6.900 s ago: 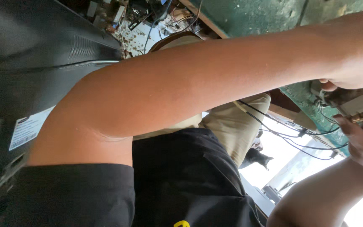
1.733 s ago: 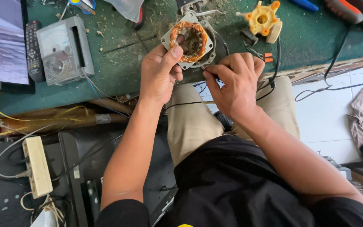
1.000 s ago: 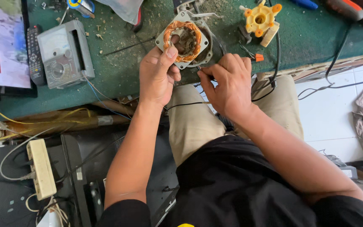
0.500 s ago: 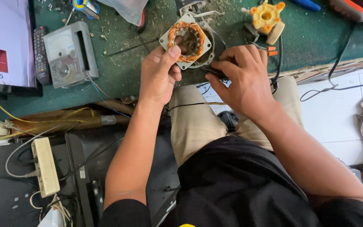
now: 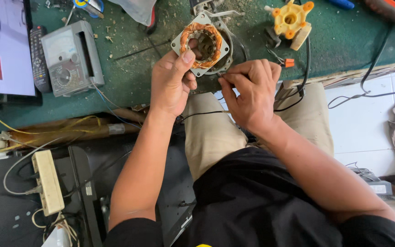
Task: The person holds a disassembled motor stator and uses their hands to pull and separate the copper windings from the metal core. They continue to manipulate the wires and the stator housing on the workbench.
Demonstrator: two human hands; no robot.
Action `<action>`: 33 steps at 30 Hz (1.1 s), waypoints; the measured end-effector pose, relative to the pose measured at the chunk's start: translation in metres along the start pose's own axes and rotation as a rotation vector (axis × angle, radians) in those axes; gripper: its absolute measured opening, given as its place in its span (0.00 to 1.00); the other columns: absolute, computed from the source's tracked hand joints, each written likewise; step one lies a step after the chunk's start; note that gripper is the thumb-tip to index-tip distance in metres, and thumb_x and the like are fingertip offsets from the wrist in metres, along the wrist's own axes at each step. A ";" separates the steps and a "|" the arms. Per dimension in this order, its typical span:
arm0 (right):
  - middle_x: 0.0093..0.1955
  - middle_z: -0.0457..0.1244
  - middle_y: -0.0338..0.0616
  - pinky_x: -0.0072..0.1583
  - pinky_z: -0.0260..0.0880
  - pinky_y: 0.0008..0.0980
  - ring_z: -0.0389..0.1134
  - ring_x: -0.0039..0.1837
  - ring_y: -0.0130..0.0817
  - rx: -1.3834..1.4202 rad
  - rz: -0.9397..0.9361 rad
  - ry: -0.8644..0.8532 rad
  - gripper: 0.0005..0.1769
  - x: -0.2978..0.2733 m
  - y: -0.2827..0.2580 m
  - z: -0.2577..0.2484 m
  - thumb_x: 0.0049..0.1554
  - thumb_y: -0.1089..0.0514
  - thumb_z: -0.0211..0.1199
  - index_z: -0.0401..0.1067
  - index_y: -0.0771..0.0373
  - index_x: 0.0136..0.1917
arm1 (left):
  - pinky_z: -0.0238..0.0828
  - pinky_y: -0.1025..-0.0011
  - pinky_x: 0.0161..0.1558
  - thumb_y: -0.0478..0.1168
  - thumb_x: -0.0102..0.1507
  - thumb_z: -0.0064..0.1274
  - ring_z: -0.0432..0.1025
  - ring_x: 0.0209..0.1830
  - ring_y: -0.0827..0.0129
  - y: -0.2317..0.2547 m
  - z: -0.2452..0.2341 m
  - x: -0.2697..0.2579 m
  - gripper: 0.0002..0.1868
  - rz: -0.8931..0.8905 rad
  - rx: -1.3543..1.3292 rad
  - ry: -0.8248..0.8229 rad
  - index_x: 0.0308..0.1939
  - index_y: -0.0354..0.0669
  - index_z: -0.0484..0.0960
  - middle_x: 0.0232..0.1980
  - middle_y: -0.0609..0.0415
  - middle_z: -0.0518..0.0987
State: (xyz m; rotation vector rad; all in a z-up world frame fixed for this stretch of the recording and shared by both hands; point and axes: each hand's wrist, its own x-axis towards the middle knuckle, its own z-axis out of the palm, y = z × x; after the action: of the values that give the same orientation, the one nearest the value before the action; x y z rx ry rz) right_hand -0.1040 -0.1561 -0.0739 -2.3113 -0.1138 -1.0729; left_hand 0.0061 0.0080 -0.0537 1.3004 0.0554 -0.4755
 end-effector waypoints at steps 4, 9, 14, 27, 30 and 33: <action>0.50 0.66 0.42 0.56 0.54 0.47 0.64 0.47 0.45 0.026 -0.051 0.063 0.08 -0.002 -0.001 0.003 0.64 0.66 0.74 0.76 0.63 0.45 | 0.65 0.79 0.24 0.51 0.58 0.66 0.66 0.25 0.78 0.004 0.005 -0.002 0.30 -0.042 0.016 0.020 0.61 0.41 0.86 0.37 0.62 0.76; 0.50 0.66 0.41 0.55 0.54 0.47 0.65 0.50 0.44 0.076 0.045 0.054 0.06 0.000 -0.007 0.003 0.62 0.67 0.75 0.77 0.63 0.45 | 0.65 0.78 0.26 0.52 0.57 0.66 0.66 0.25 0.77 0.005 0.004 -0.004 0.32 -0.037 0.044 0.015 0.62 0.41 0.86 0.37 0.61 0.78; 0.50 0.65 0.41 0.53 0.52 0.48 0.64 0.49 0.45 0.008 0.027 0.054 0.09 -0.002 -0.005 0.010 0.64 0.65 0.74 0.74 0.61 0.45 | 0.65 0.80 0.25 0.51 0.58 0.66 0.67 0.24 0.80 0.002 0.003 -0.002 0.32 -0.038 0.017 0.016 0.64 0.40 0.85 0.37 0.62 0.78; 0.53 0.63 0.44 0.53 0.56 0.48 0.64 0.53 0.47 0.007 0.056 -0.085 0.07 -0.004 -0.001 -0.003 0.64 0.61 0.76 0.79 0.64 0.50 | 0.64 0.77 0.23 0.51 0.58 0.65 0.66 0.22 0.78 -0.008 0.000 0.002 0.25 0.015 -0.026 0.083 0.55 0.41 0.86 0.37 0.62 0.78; 0.55 0.63 0.48 0.55 0.58 0.49 0.65 0.55 0.50 0.041 0.062 -0.133 0.08 -0.003 0.000 -0.006 0.61 0.65 0.73 0.74 0.65 0.50 | 0.63 0.78 0.22 0.52 0.58 0.65 0.66 0.22 0.78 -0.007 -0.001 0.002 0.26 0.030 -0.008 0.061 0.55 0.43 0.87 0.35 0.62 0.76; 0.51 0.63 0.47 0.53 0.55 0.47 0.62 0.50 0.50 -0.027 0.026 -0.098 0.05 0.000 -0.004 -0.006 0.65 0.65 0.69 0.74 0.64 0.48 | 0.66 0.79 0.23 0.52 0.59 0.67 0.67 0.22 0.81 -0.006 -0.002 0.001 0.24 0.021 -0.041 0.012 0.54 0.43 0.86 0.42 0.61 0.82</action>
State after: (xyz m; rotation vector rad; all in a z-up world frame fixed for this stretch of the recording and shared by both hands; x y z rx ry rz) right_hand -0.1092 -0.1561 -0.0690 -2.3838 -0.1073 -0.9534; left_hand 0.0058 0.0088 -0.0598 1.2626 0.0612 -0.4467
